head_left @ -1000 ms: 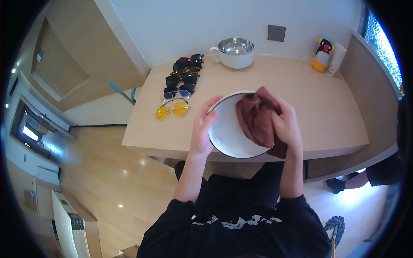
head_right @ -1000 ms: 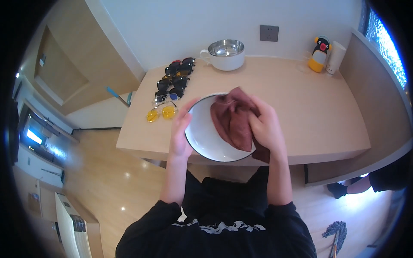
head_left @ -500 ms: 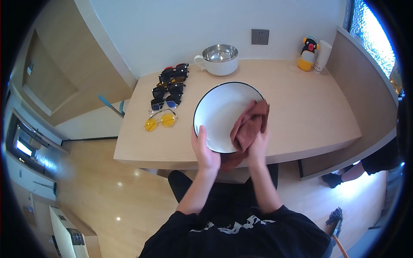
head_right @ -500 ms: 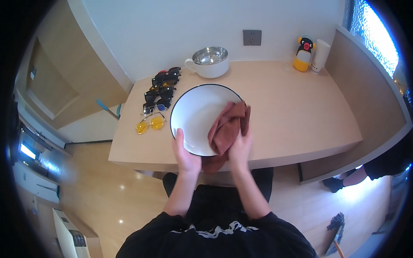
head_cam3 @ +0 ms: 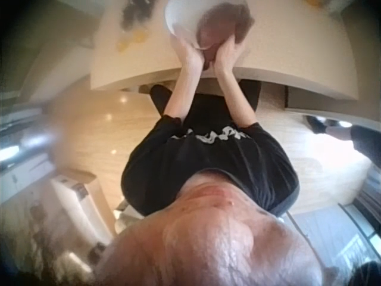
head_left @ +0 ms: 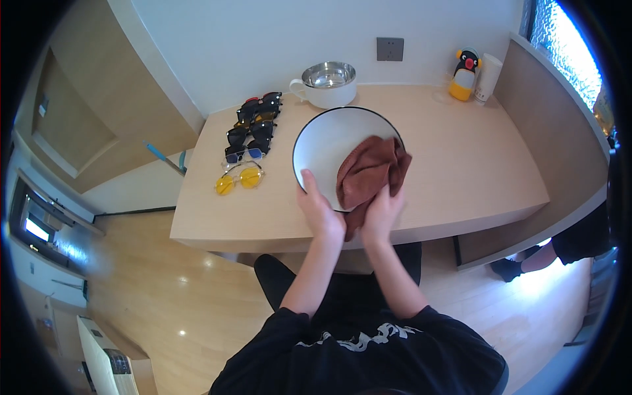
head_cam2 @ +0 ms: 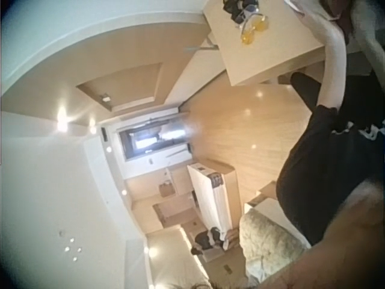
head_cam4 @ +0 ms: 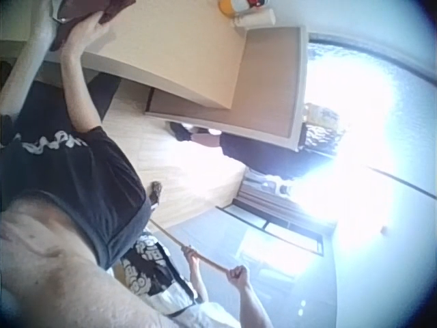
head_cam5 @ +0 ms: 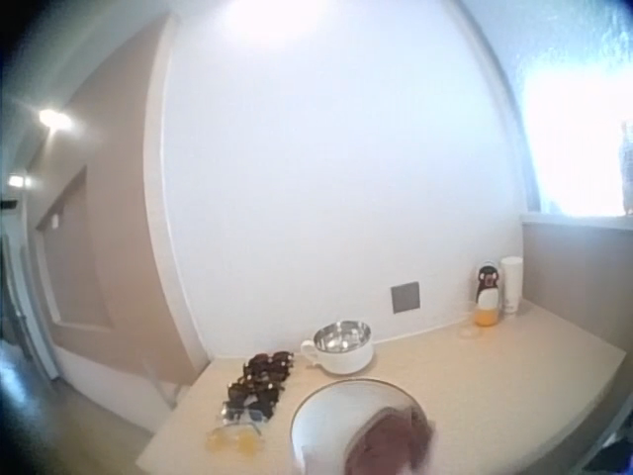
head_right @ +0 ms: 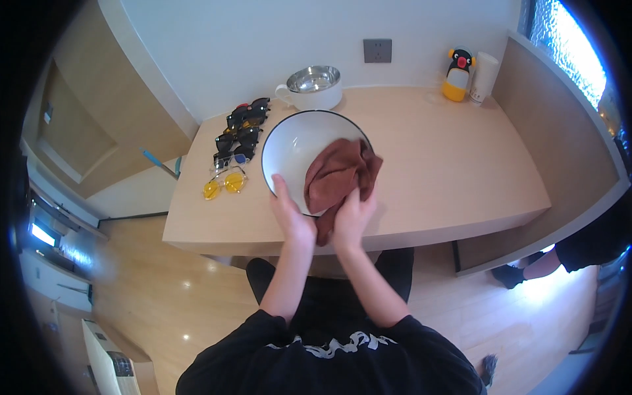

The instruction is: The person wipes a glass, a bowl, a plate, another bowl, the glass again, and then sunglasses with a cloth.

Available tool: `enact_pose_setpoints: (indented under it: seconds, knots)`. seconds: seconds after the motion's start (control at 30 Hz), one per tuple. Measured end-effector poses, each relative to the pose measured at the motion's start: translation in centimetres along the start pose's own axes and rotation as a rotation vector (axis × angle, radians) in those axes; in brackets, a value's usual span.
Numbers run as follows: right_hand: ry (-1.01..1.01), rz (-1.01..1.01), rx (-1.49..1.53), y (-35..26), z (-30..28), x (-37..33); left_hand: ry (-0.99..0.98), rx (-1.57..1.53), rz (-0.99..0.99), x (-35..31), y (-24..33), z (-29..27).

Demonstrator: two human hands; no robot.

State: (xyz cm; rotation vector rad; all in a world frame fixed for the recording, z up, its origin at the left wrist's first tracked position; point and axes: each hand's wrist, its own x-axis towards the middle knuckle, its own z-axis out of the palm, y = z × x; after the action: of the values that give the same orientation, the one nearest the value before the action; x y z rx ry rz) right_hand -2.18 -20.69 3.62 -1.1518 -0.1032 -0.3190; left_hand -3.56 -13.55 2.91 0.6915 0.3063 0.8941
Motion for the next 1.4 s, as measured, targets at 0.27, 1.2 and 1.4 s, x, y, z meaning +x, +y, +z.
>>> enact_pose_setpoints:
  seconds: [0.27, 1.2, 1.4]
  knots:
    - [-0.365, 0.026, -0.023, -0.4, -5.5, 5.4, -0.509, 0.243, -0.224, 3.2, 5.2, -1.8]
    - [-0.355, 0.284, -0.033, -4.2, -4.1, -2.1, -0.111, 0.261, 0.031, 0.2, 9.1, -1.3]
    - [-0.53, -0.45, -0.117, -7.1, -3.2, -1.1, -0.326, 0.573, 0.222, -2.0, 12.1, -3.7]
